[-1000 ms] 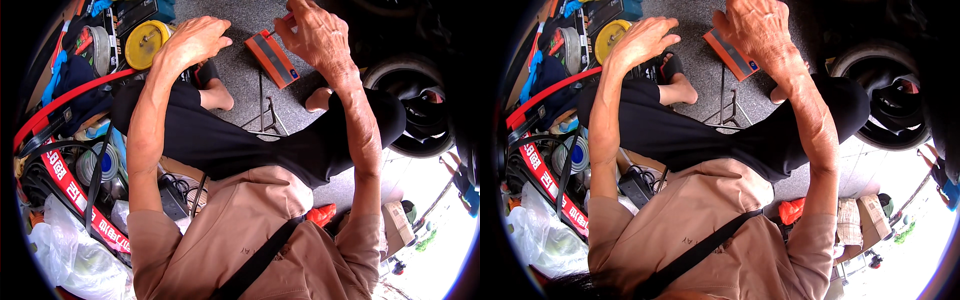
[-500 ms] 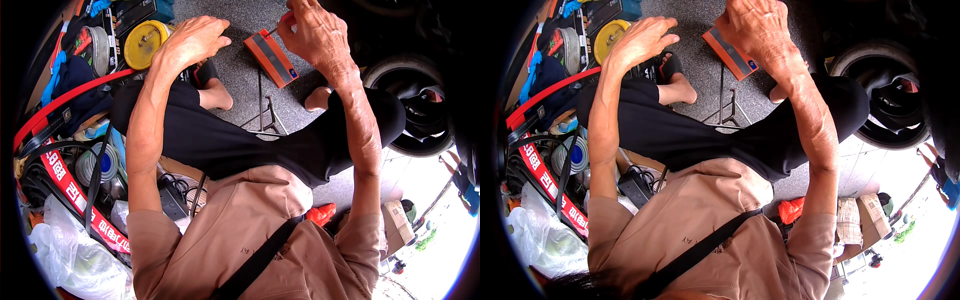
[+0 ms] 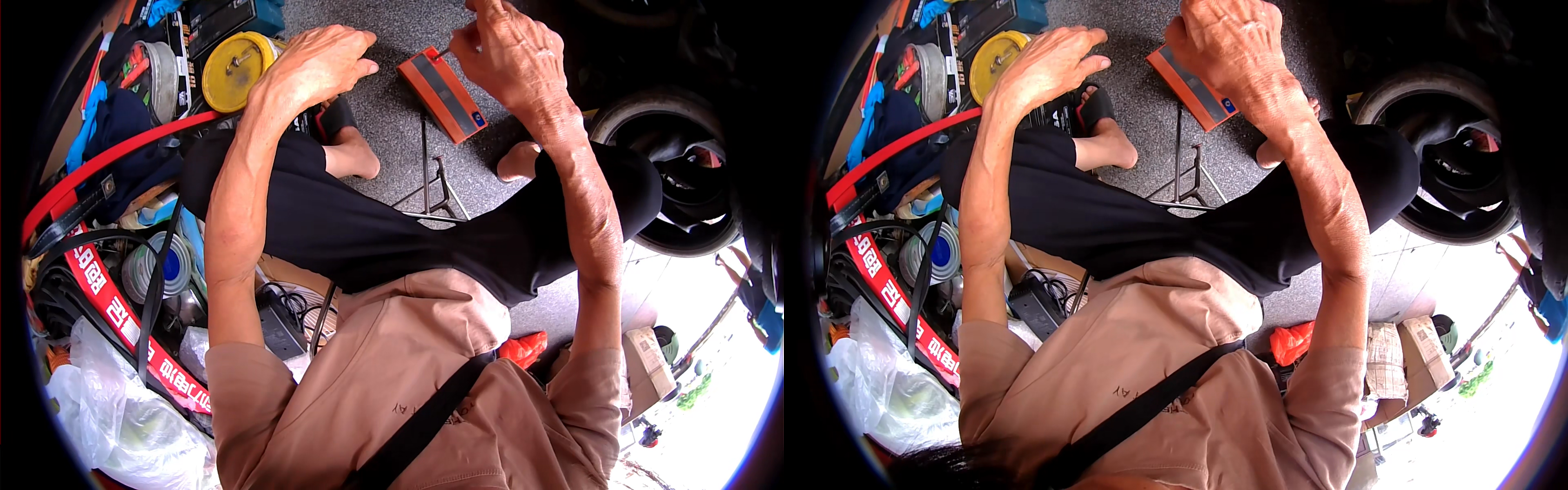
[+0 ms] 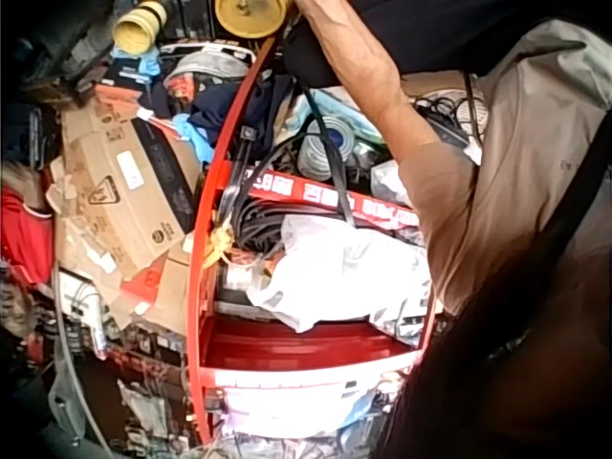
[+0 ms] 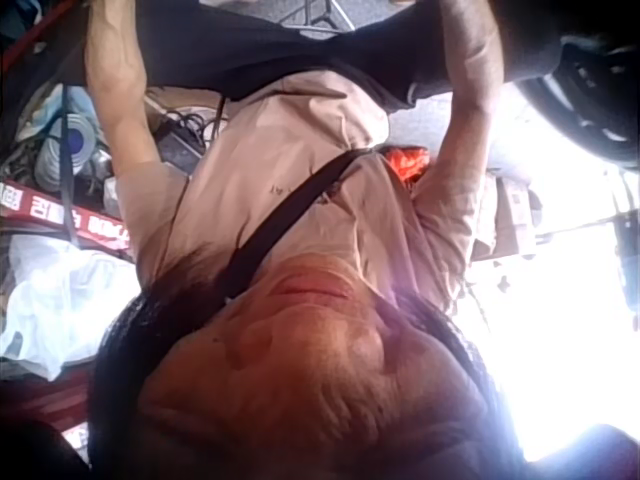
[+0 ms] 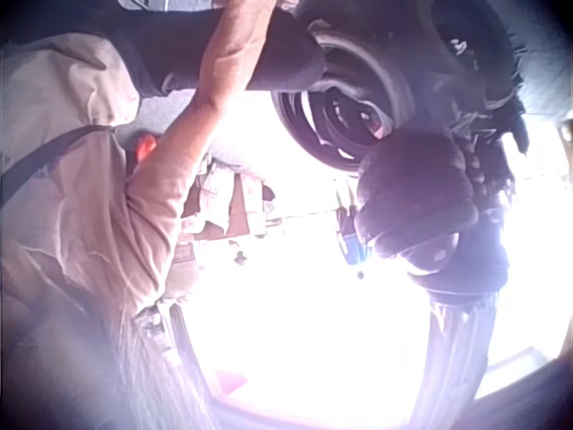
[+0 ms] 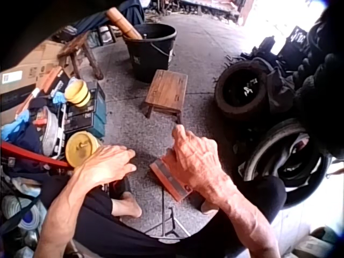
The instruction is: The recorder uses a screwdriver and a metal rod to maintain or repair a motorcycle battery.
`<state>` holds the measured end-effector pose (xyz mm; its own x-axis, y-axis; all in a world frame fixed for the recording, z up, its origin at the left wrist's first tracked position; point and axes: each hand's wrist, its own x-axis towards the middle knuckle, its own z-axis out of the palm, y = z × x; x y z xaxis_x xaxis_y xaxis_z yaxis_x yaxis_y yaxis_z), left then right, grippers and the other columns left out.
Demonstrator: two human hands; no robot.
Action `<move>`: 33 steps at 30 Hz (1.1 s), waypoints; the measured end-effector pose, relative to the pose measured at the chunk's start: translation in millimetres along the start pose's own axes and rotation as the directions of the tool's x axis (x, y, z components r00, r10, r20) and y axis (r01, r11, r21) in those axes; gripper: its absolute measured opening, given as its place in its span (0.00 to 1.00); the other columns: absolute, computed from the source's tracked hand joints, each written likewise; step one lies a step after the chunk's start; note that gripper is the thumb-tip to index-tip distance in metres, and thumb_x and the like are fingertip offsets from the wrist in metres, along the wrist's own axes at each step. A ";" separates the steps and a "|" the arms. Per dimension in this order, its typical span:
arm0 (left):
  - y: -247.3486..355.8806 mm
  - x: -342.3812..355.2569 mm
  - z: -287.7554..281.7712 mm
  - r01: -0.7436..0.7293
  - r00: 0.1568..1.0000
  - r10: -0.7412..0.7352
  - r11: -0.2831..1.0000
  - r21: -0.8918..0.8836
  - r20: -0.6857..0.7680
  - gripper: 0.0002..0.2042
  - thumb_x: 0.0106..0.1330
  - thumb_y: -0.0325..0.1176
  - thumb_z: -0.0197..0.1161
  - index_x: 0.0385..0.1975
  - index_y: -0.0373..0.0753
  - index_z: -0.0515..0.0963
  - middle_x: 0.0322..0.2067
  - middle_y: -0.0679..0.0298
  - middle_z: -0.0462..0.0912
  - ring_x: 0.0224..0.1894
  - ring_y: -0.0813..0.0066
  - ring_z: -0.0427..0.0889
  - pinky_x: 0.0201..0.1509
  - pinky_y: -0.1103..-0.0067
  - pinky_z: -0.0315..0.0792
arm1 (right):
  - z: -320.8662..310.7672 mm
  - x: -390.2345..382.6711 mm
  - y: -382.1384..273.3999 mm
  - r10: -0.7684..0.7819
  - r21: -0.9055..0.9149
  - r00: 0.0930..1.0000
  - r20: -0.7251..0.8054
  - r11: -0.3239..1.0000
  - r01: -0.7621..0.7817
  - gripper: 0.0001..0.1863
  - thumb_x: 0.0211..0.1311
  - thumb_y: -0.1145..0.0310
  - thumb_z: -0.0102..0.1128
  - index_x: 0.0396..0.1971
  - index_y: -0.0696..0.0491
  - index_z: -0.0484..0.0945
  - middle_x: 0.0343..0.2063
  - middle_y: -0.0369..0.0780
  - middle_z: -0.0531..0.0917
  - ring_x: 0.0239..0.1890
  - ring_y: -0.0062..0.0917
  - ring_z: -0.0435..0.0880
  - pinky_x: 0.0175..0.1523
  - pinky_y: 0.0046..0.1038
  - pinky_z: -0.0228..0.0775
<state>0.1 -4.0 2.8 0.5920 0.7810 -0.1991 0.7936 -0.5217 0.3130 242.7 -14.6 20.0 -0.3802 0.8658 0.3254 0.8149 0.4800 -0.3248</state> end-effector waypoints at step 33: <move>4.7 5.4 -6.2 0.032 0.994 -0.029 0.999 -0.032 0.107 0.19 0.66 0.40 0.61 0.49 0.31 0.77 0.37 0.44 0.82 0.44 0.45 0.81 0.49 0.61 0.74 | -4.9 -4.1 6.0 0.080 -0.085 0.986 0.150 0.994 -0.067 0.14 0.61 0.65 0.58 0.38 0.58 0.67 0.29 0.48 0.79 0.30 0.45 0.82 0.32 0.40 0.73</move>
<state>6.2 -0.1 8.9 0.5807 0.7542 -0.3066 0.8074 -0.4851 0.3358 251.3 -15.9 21.1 -0.3753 0.9127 0.1620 0.8729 0.4067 -0.2694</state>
